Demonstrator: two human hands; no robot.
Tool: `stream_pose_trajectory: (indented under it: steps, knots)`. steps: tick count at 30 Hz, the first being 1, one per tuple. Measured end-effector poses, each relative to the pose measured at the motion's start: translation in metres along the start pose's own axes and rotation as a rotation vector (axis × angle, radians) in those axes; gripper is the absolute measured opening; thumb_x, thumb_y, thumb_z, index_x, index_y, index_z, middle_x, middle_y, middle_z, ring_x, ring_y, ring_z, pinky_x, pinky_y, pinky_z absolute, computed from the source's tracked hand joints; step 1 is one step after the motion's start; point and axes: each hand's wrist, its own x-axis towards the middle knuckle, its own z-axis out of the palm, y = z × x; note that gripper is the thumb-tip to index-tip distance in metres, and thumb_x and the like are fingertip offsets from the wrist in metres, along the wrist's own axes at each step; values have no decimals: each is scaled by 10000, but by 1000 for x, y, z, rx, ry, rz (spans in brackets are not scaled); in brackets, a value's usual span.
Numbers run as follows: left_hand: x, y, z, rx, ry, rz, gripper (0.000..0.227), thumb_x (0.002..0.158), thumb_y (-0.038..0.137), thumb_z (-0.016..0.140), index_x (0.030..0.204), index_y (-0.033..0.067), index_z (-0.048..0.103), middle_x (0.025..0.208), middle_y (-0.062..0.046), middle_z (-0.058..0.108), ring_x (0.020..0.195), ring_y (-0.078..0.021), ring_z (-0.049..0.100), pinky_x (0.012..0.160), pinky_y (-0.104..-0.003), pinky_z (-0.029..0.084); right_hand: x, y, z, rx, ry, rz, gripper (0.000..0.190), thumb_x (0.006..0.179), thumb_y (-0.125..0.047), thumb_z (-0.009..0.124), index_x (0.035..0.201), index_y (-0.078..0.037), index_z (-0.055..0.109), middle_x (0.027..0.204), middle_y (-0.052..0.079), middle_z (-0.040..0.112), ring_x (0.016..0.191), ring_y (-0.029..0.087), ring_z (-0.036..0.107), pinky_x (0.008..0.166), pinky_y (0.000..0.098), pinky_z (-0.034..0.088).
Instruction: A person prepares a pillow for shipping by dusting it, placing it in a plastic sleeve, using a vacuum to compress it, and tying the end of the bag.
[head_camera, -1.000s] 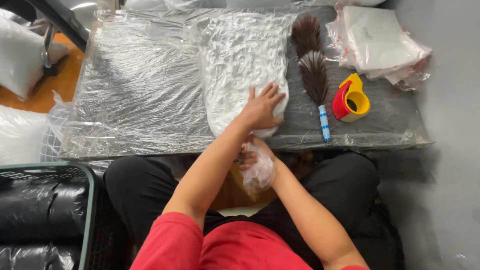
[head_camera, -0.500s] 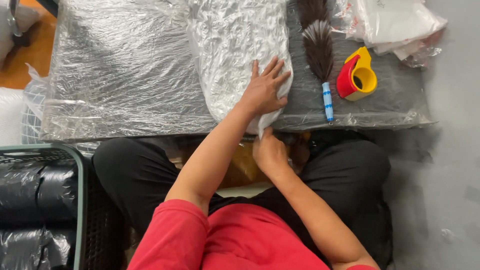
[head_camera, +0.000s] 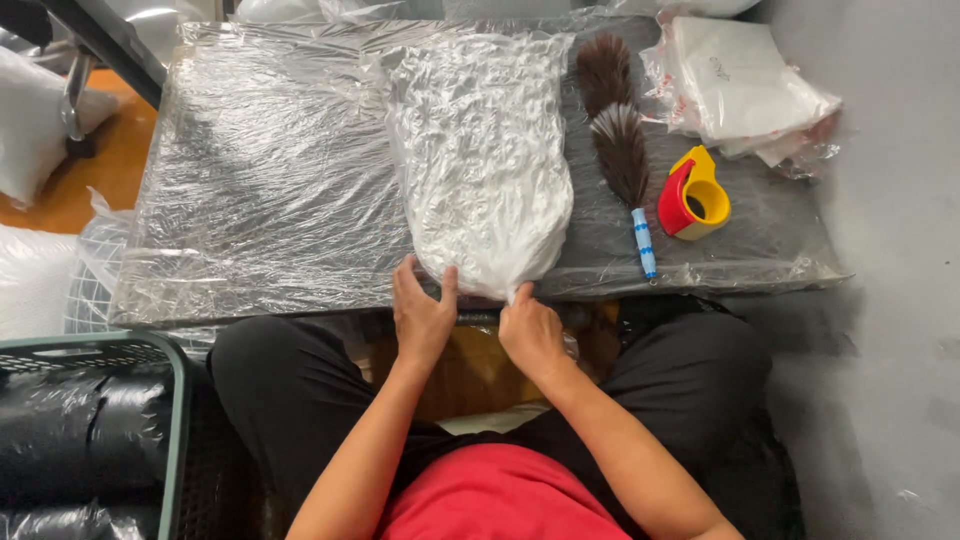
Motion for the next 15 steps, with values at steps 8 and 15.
stream_pose_trajectory:
  steps: [8,15]
  knots:
    - [72,17,-18,-336,27,173,692,961,261,726,1449,-105,401,1324,-301,481,1162,-377,629,926,-403,592,89,-20,-35,211,-2,55,502,960,-270,457,1240,146,465,746,306,688,694,493,720,616,589,562]
    - [-10,-8,30,-343,-428,-363,453,966,580,603,1208,199,632,1074,-50,727,1023,-209,717,825,-365,590,60,-28,-24,242,-186,188,702,946,-347,554,1350,184,334,937,406,677,884,561,708,816,657,541]
